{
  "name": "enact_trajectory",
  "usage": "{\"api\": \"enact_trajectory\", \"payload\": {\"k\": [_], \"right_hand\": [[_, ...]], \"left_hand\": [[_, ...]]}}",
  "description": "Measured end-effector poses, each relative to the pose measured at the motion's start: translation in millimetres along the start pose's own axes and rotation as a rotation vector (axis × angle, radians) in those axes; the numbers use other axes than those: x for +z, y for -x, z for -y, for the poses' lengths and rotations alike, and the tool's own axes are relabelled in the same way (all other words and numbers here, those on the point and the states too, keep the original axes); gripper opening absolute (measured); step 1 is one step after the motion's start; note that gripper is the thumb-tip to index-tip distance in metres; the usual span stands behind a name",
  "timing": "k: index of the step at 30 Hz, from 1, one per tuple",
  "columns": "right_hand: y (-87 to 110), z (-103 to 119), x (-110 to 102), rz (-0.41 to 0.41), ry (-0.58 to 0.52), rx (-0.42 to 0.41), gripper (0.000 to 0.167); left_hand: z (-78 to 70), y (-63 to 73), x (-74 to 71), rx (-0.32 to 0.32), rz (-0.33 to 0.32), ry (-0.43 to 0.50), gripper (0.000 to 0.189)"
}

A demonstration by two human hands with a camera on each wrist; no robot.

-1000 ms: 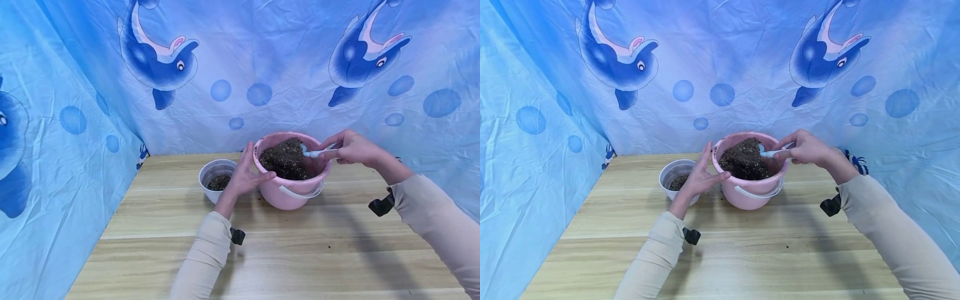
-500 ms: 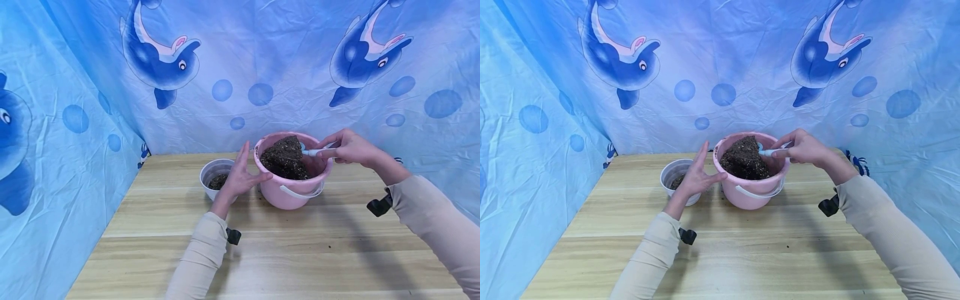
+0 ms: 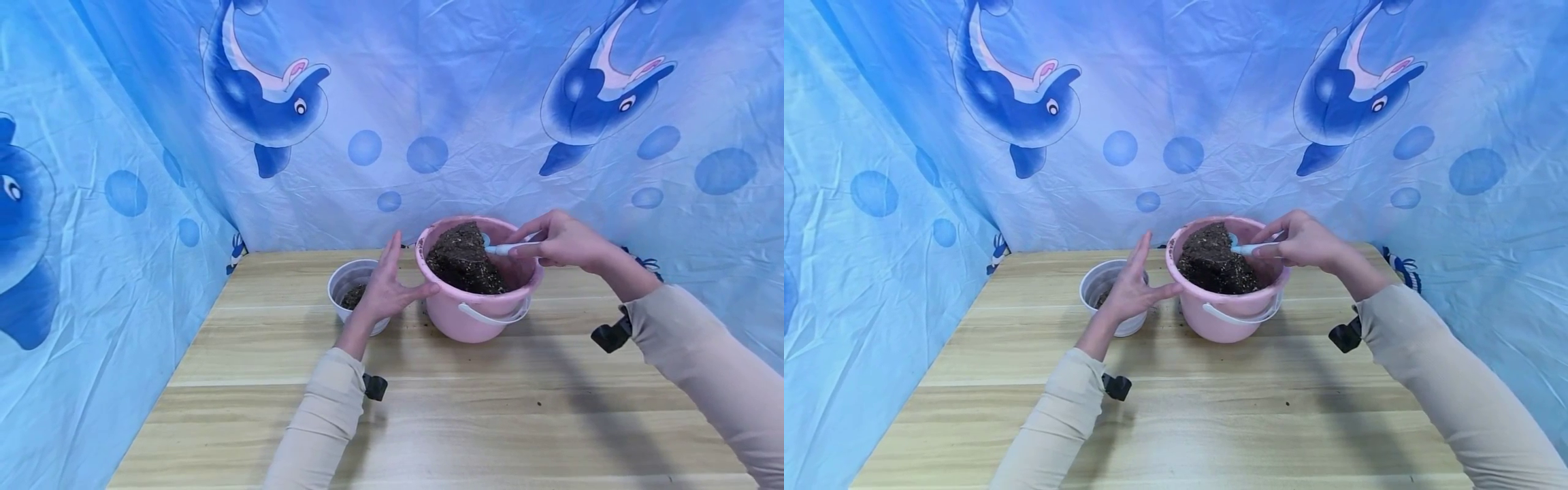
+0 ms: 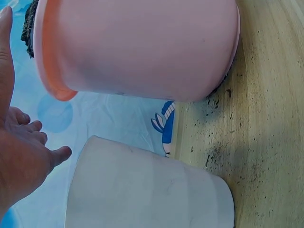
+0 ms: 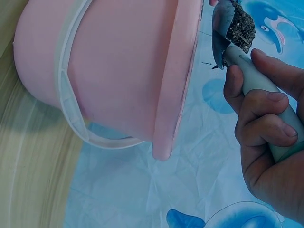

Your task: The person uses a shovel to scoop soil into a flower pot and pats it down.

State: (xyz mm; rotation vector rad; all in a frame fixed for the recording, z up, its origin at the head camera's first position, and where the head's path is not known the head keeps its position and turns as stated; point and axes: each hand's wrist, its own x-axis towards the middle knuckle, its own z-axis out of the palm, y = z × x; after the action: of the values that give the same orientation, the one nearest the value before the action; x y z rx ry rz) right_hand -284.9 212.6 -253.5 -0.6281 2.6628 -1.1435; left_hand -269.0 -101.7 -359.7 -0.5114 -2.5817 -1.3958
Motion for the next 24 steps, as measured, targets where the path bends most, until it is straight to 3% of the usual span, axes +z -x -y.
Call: {"api": "enact_trajectory", "payload": {"k": [24], "right_hand": [[-16.1,14.5,12.5,0.023,0.024,-0.048,0.032]], "left_hand": [[8.1,7.1,-14.2,-0.002,-0.015,-0.005,0.125]]}}
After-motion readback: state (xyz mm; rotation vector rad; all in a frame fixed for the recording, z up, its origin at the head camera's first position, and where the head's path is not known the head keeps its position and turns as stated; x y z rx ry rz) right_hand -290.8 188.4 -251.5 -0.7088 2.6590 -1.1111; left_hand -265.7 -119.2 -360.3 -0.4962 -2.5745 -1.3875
